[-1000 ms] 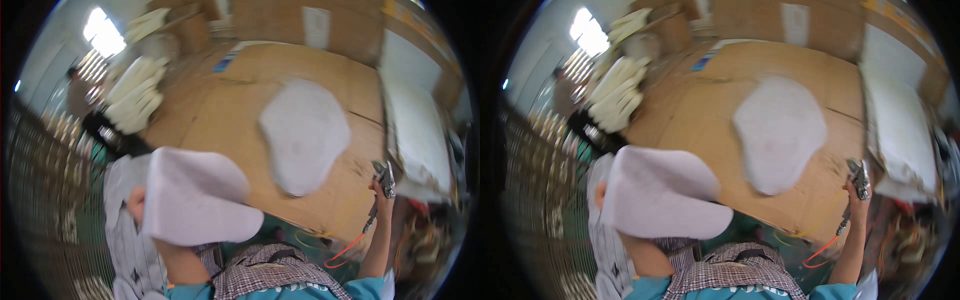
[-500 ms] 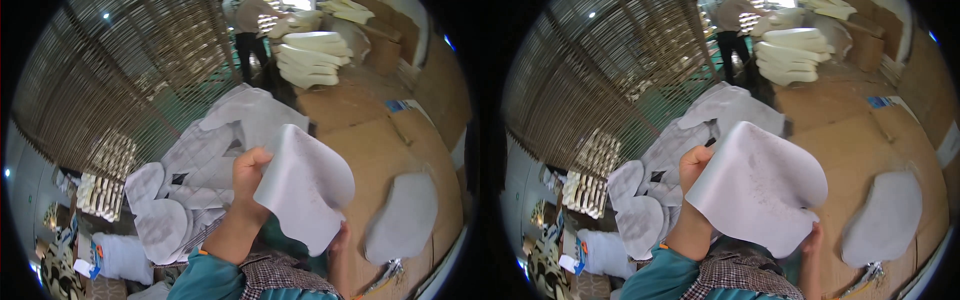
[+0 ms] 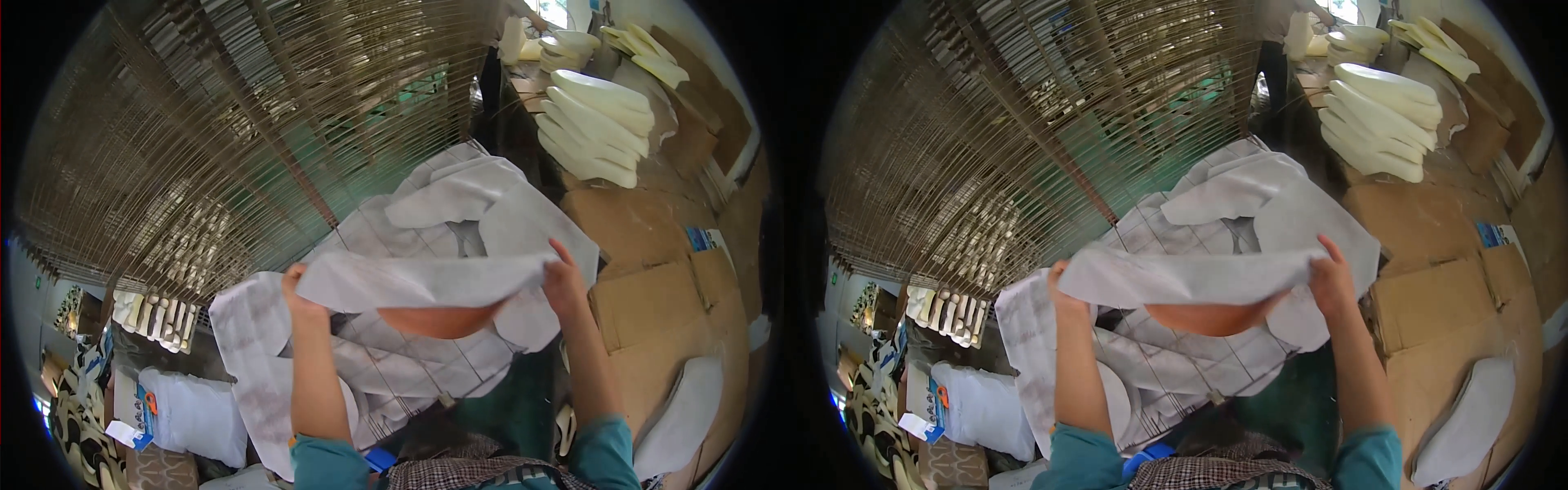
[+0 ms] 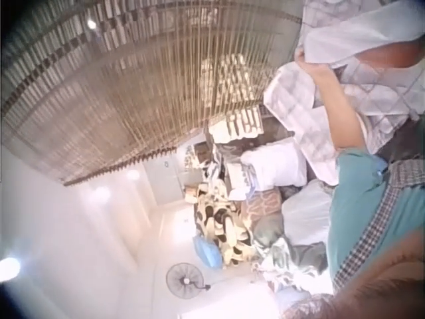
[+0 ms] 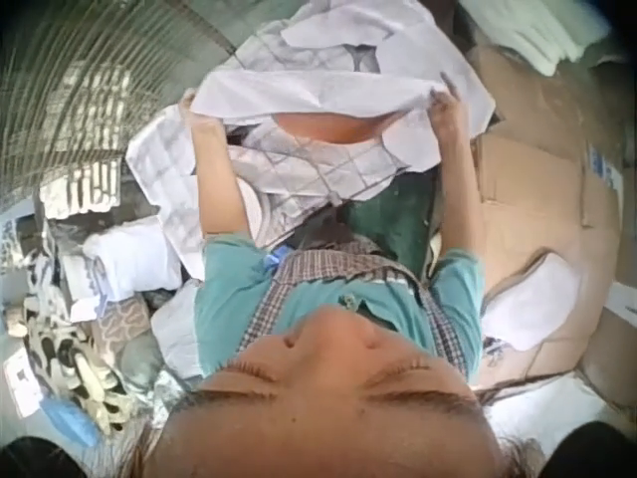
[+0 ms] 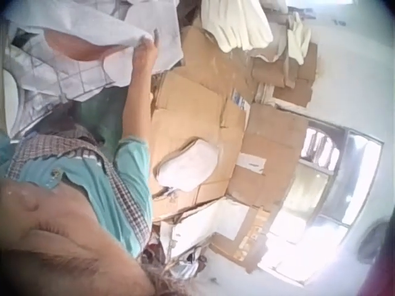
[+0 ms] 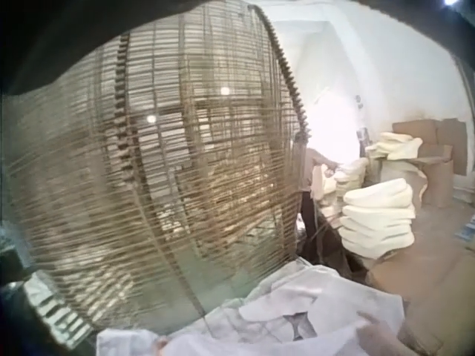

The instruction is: The worker is applying adhesive to foam components using a spray gun in a factory setting.

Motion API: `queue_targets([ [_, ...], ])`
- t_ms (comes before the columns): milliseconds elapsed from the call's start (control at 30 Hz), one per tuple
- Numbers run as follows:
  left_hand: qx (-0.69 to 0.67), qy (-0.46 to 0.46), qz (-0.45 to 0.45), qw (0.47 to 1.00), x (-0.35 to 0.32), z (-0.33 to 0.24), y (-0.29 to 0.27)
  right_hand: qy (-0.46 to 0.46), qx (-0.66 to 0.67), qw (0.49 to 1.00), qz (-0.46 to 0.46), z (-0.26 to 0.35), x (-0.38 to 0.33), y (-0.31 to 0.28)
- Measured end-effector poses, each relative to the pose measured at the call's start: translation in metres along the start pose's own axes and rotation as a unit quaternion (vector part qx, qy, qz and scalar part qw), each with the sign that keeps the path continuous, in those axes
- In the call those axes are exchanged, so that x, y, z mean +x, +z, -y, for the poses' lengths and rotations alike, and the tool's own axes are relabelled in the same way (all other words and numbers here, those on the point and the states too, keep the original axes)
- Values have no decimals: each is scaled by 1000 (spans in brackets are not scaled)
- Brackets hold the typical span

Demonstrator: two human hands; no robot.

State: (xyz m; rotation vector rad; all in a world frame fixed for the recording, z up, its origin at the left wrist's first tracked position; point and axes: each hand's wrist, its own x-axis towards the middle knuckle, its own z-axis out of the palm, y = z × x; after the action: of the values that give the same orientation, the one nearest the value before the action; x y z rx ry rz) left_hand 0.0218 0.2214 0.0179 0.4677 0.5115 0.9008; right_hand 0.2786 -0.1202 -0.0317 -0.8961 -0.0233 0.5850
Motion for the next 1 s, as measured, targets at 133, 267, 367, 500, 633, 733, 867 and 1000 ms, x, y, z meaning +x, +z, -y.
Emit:
queue_targets([
  [133, 216, 202, 129, 946, 101, -105, -47, -43, 18, 994, 94, -41, 78, 118],
  [267, 39, 74, 224, 971, 131, -125, -54, -36, 62, 988, 136, -87, 110, 156],
  [367, 122, 108, 67, 984, 166, -121, -134, 72, 7, 992, 104, -159, 126, 144],
  [500, 378, 10, -122, 918, 206, -86, -207, 192, -79, 978, 15, -234, 134, 86],
  [633, 490, 49, -233, 839, 236, -79, -238, 220, -74, 972, -19, -253, 140, 65],
  [733, 501, 109, -257, 819, 250, -79, -252, 222, -131, 966, -2, -250, 139, 75],
  [867, 476, 156, -292, 814, 255, -57, -237, 143, -231, 962, 3, -212, 111, 62],
  [1000, 402, 257, -284, 832, 252, -53, -227, 31, -269, 961, 59, -149, 56, -7],
])
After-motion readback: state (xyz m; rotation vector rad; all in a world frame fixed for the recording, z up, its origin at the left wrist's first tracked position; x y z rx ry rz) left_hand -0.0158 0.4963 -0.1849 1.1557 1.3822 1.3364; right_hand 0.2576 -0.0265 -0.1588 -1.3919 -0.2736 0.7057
